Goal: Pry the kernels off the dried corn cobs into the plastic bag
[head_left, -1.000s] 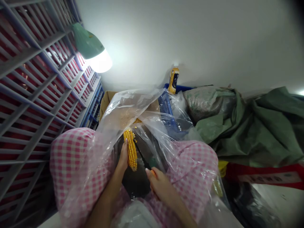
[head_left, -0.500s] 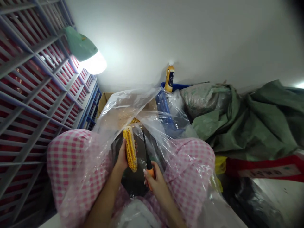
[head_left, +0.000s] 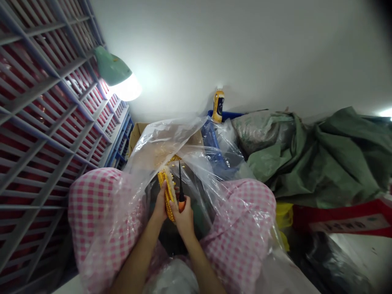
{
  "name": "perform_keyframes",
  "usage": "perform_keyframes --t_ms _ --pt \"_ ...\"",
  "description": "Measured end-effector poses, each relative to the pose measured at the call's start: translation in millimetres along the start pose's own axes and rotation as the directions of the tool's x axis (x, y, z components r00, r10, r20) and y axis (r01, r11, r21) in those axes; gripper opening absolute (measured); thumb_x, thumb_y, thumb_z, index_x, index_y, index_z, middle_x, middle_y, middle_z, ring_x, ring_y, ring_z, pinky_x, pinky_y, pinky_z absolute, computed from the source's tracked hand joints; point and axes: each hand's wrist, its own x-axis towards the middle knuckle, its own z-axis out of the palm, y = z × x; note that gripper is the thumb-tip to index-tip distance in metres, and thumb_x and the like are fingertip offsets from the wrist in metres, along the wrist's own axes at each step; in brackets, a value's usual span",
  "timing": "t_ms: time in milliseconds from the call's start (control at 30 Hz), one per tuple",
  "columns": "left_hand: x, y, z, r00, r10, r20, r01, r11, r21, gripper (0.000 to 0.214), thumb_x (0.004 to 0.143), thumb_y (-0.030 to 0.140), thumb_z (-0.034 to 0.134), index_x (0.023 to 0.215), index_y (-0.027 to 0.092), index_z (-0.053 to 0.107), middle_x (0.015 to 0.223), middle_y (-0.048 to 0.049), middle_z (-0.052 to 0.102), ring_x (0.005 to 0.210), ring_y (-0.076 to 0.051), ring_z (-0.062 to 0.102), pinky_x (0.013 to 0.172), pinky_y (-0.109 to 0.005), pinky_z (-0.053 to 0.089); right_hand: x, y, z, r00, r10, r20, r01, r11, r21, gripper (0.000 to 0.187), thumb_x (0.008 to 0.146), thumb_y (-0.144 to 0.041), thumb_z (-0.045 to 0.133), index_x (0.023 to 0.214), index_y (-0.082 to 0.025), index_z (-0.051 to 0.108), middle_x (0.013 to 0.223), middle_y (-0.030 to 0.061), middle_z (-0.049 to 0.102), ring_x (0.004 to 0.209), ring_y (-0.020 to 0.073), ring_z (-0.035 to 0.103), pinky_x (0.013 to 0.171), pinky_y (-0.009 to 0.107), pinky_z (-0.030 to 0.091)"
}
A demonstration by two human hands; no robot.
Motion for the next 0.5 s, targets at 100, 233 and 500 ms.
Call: perform_keyframes --t_ms 100,233,500 --pt "2.2 -1.8 -1.0 1.000 -0.007 0.016 0.006 0.999 0.031 0.041 0.085 0.051 0.051 0.083 0.013 0.066 0.055 -0.0042 0.063 0.052 -0.019 0.064 0.048 -0.028 0.054 1.4 1.7 -0.7 0.999 -0.010 0.036 0.009 0.999 0.049 0.051 0.075 -0.051 0.060 0.109 -0.013 0.054 0.086 0.0085 0.069 0.078 0.0226 0.066 0.072 0.032 0.051" --pt "7.5 -4.2 -2.8 1.000 0.026 0.015 -0.026 0.999 0.039 0.039 0.085 0.050 0.052 0.084 0.012 0.065 0.055 -0.0032 0.062 0.046 -0.016 0.060 0.044 -0.026 0.051 2.7 3.6 -0.6 0.999 -0.031 0.035 0.028 0.996 0.085 0.046 0.076 -0.050 0.059 0.105 -0.014 0.057 0.086 0.0071 0.069 0.078 0.0210 0.066 0.069 0.029 0.051" --pt "7.1 -2.6 -3.0 1.000 0.026 -0.008 -0.025 0.999 0.042 0.040 0.085 0.049 0.050 0.080 0.013 0.065 0.055 -0.0041 0.062 0.046 -0.016 0.059 0.045 -0.027 0.051 4.9 0.8 -4.2 0.996 -0.078 0.050 0.073 0.992 0.100 0.038 0.081 -0.048 0.054 0.100 -0.016 0.058 0.077 0.0027 0.067 0.068 0.0172 0.062 0.063 0.025 0.049"
